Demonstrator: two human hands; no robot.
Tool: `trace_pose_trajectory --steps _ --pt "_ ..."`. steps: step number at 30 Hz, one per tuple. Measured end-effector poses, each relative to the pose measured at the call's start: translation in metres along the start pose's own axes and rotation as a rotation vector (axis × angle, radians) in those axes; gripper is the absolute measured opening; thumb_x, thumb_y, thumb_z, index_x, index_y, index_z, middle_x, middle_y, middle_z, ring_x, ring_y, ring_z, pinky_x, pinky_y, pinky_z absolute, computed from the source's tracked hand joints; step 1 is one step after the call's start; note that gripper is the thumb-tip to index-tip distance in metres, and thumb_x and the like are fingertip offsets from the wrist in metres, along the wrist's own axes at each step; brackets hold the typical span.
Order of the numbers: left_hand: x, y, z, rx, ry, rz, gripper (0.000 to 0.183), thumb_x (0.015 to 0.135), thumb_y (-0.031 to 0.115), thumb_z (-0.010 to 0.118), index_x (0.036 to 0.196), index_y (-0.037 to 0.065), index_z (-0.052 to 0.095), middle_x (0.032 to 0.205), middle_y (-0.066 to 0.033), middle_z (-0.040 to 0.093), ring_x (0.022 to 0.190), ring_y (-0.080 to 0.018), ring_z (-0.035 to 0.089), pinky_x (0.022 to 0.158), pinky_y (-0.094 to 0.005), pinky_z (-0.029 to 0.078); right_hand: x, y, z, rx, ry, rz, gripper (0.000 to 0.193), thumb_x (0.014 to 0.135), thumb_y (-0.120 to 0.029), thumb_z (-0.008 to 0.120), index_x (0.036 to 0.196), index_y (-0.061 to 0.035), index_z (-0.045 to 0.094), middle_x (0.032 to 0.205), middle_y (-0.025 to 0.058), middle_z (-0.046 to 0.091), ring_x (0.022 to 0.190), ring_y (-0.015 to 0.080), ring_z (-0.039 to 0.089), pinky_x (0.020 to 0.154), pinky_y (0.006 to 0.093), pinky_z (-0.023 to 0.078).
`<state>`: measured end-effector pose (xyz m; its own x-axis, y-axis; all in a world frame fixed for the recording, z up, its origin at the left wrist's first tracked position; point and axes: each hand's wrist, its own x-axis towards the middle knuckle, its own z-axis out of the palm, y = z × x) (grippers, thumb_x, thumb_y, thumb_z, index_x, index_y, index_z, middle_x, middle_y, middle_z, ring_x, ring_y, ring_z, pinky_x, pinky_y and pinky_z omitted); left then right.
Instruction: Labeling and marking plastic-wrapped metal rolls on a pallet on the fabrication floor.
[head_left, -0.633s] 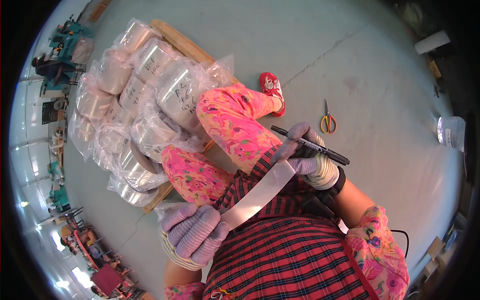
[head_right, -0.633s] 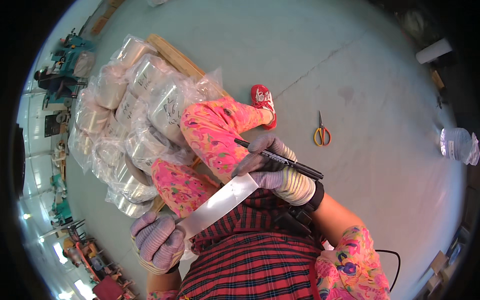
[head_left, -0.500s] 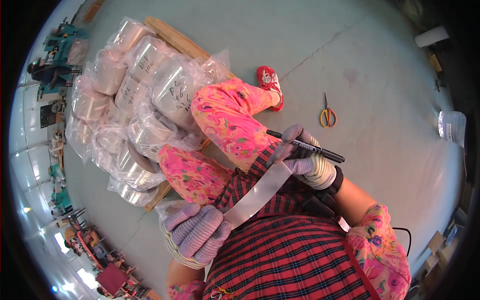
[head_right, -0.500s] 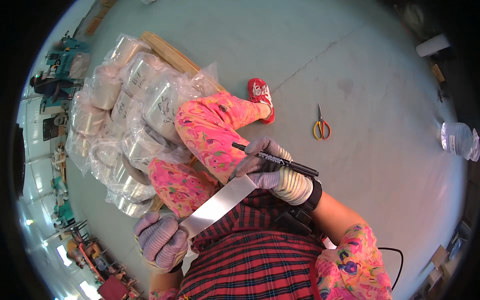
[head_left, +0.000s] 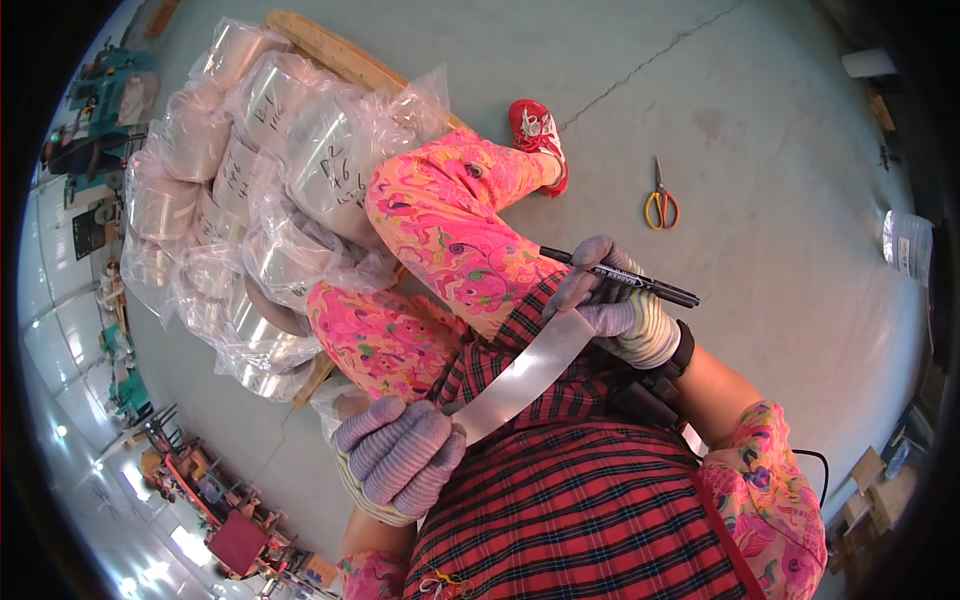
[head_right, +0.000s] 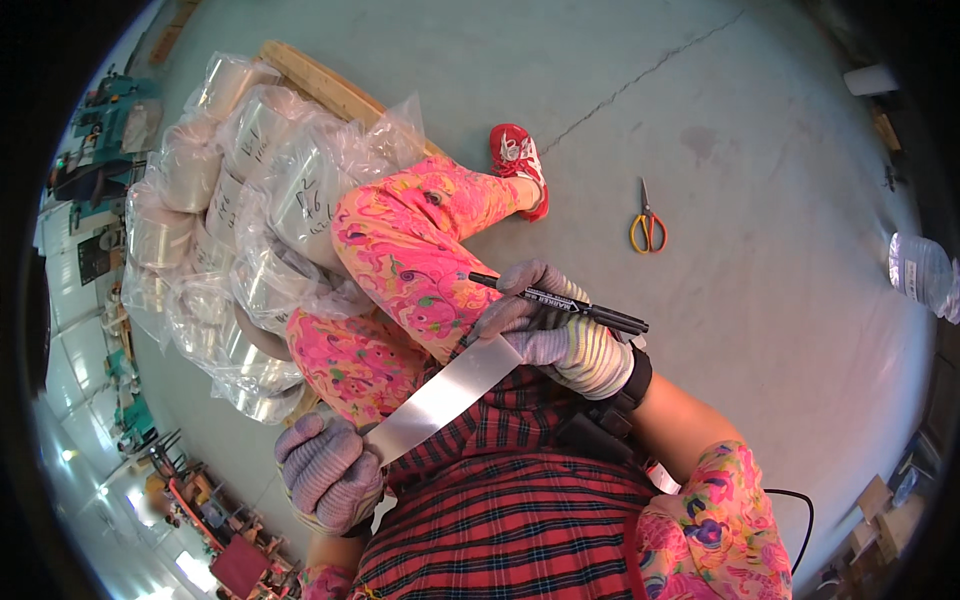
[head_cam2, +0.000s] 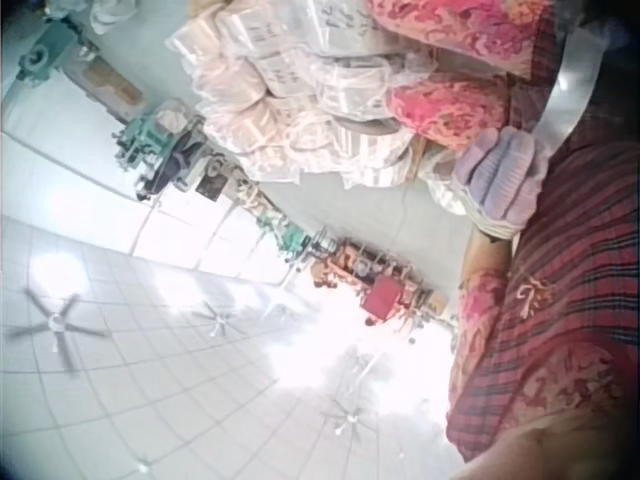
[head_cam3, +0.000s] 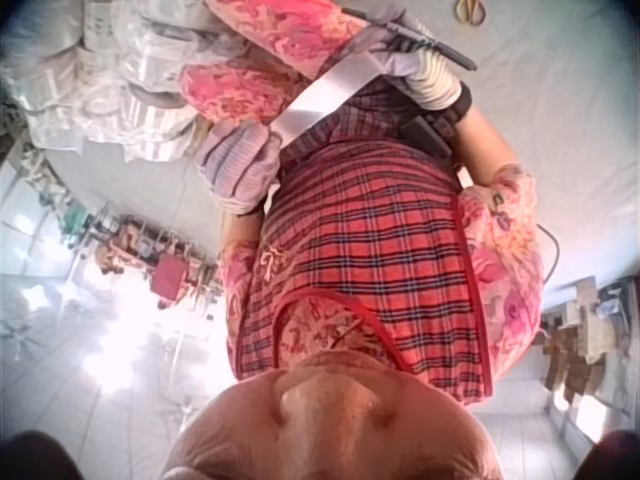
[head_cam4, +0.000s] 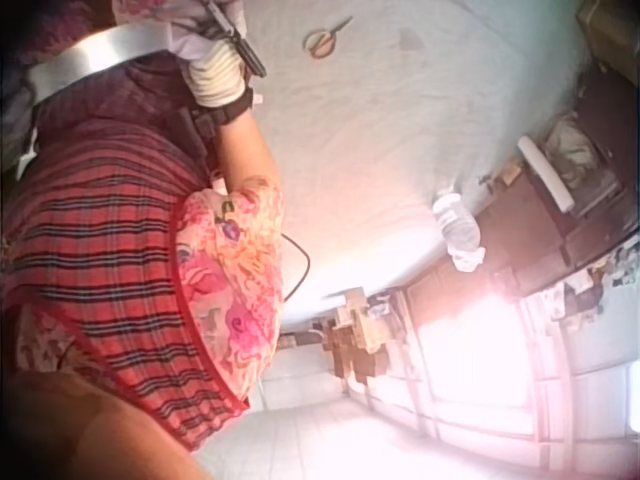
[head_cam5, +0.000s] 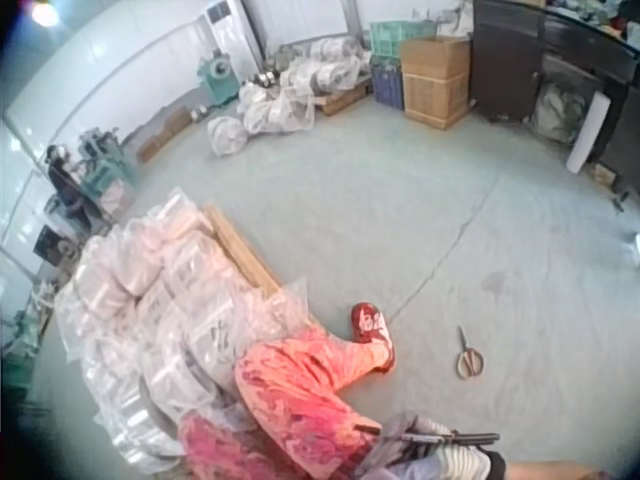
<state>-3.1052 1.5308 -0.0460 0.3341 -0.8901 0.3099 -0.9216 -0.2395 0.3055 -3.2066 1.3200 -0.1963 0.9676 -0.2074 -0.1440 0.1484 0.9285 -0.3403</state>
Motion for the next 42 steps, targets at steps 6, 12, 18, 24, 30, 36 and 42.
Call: trace_pose_trajectory --steps 6,12,18,24,30,36,42 --pt "0.01 0.004 0.016 -0.5 0.121 -0.539 0.018 0.071 0.002 0.071 0.079 0.007 0.056 0.082 -0.0075 0.063 0.071 -0.0181 0.062 0.071 -0.0342 0.051 -0.001 -0.019 0.024 -0.255 0.203 0.13 0.046 0.067 -0.004 0.075 0.102 -0.0105 0.046 0.082 0.0052 0.061 0.083 0.0205 0.06 0.075 0.0357 0.05" --pt "0.013 0.001 0.009 -1.062 0.254 -1.109 0.019 0.076 0.003 0.068 0.087 -0.001 0.054 0.075 -0.0135 0.064 0.062 -0.0149 0.062 0.058 -0.024 0.05 -0.001 -0.029 0.059 -0.366 0.333 0.191 0.037 0.071 -0.007 0.07 0.1 -0.0099 0.047 0.074 0.0011 0.057 0.067 0.0141 0.059 0.059 0.0274 0.047" --pt "0.014 0.0 0.006 -1.145 0.244 -1.356 0.02 0.079 0.01 0.067 0.09 -0.001 0.053 0.074 -0.012 0.064 0.057 -0.013 0.061 0.052 -0.0228 0.049 0.0 -0.029 0.077 -0.401 0.496 0.287 0.028 0.073 -0.01 0.065 0.097 -0.008 0.051 0.069 -0.0005 0.053 0.05 0.0079 0.056 0.04 0.0165 0.04" --pt "0.012 0.001 0.003 -1.125 0.272 -1.35 0.02 0.079 0.011 0.066 0.09 0.0 0.054 0.073 -0.0103 0.063 0.056 -0.0117 0.06 0.05 -0.0218 0.049 -0.004 -0.03 0.076 -0.393 0.426 0.307 0.029 0.08 -0.006 0.062 0.106 -0.0074 0.05 0.077 0.0029 0.058 0.058 0.01 0.06 0.047 0.0188 0.042" --pt "0.003 0.0 0.003 -1.13 0.3 -1.274 0.018 0.08 0.008 0.065 0.091 0.0 0.054 0.072 -0.0102 0.063 0.055 -0.0109 0.059 0.051 -0.0216 0.048 -0.004 -0.025 0.084 -0.426 0.473 0.26 0.03 0.075 -0.008 0.063 0.102 -0.0059 0.049 0.073 0.0034 0.056 0.05 0.0123 0.058 0.04 0.0195 0.042" --pt "-0.001 0.001 0.002 -1.115 0.303 -1.266 0.019 0.08 0.008 0.065 0.091 0.0 0.053 0.073 -0.0106 0.063 0.055 -0.0109 0.059 0.052 -0.0218 0.048 -0.007 -0.027 0.086 -0.427 0.403 0.279 0.026 0.08 -0.007 0.062 0.103 -0.0072 0.05 0.077 0.0032 0.059 0.058 0.0098 0.06 0.048 0.0185 0.044" --pt "-0.002 -0.003 -0.002 -1.159 0.306 -1.289 0.022 0.08 0.009 0.066 0.095 -0.001 0.053 0.078 -0.0097 0.064 0.059 -0.0109 0.06 0.055 -0.0221 0.05 -0.003 -0.023 0.094 -0.495 0.454 0.256 0.032 0.074 -0.008 0.064 0.102 -0.0082 0.049 0.073 0.0034 0.056 0.051 0.0113 0.058 0.042 0.0192 0.043"
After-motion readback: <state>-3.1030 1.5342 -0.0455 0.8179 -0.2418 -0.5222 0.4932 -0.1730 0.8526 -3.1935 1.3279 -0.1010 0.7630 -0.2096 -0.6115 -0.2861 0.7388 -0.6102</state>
